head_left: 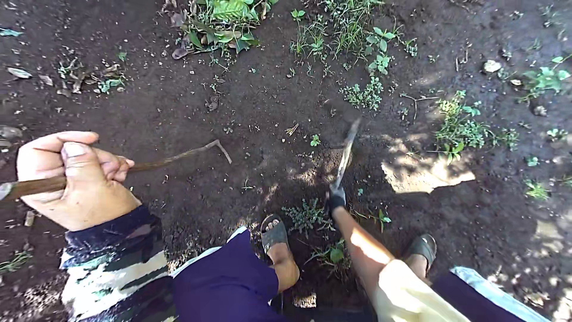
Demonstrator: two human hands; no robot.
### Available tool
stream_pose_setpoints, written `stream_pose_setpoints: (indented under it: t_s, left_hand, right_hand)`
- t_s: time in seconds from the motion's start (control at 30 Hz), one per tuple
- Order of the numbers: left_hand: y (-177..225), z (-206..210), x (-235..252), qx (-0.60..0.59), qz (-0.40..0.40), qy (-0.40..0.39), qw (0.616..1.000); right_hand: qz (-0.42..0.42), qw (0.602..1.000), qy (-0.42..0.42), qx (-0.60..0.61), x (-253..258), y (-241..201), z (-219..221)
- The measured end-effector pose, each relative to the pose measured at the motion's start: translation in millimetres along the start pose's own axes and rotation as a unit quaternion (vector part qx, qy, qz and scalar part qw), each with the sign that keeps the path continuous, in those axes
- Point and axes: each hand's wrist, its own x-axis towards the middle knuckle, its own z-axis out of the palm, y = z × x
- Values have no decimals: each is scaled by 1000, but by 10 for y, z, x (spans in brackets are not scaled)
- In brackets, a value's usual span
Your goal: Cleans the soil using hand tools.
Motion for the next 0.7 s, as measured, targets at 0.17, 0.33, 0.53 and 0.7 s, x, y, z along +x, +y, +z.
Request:
stream_pose_setpoints:
  t_s: [0.17,0.33,0.53,0.7]
  left_hand:
    - [-27,16,117,-12,-5,15,1000]
    - [-24,-120,78,-25,-18,26,999]
    - [-21,-168,47,-56,-38,60,996]
    - [-2,-8,71,-32,-11,36,999]
  right_hand:
    - [62,989,-79,-106,-904,1312,-414]
    - [28,1000,-1,-3,-730,840,-570]
    - [46,992,70,89,-191,143,36]
    - [74,997,5,2,-588,1162,-165]
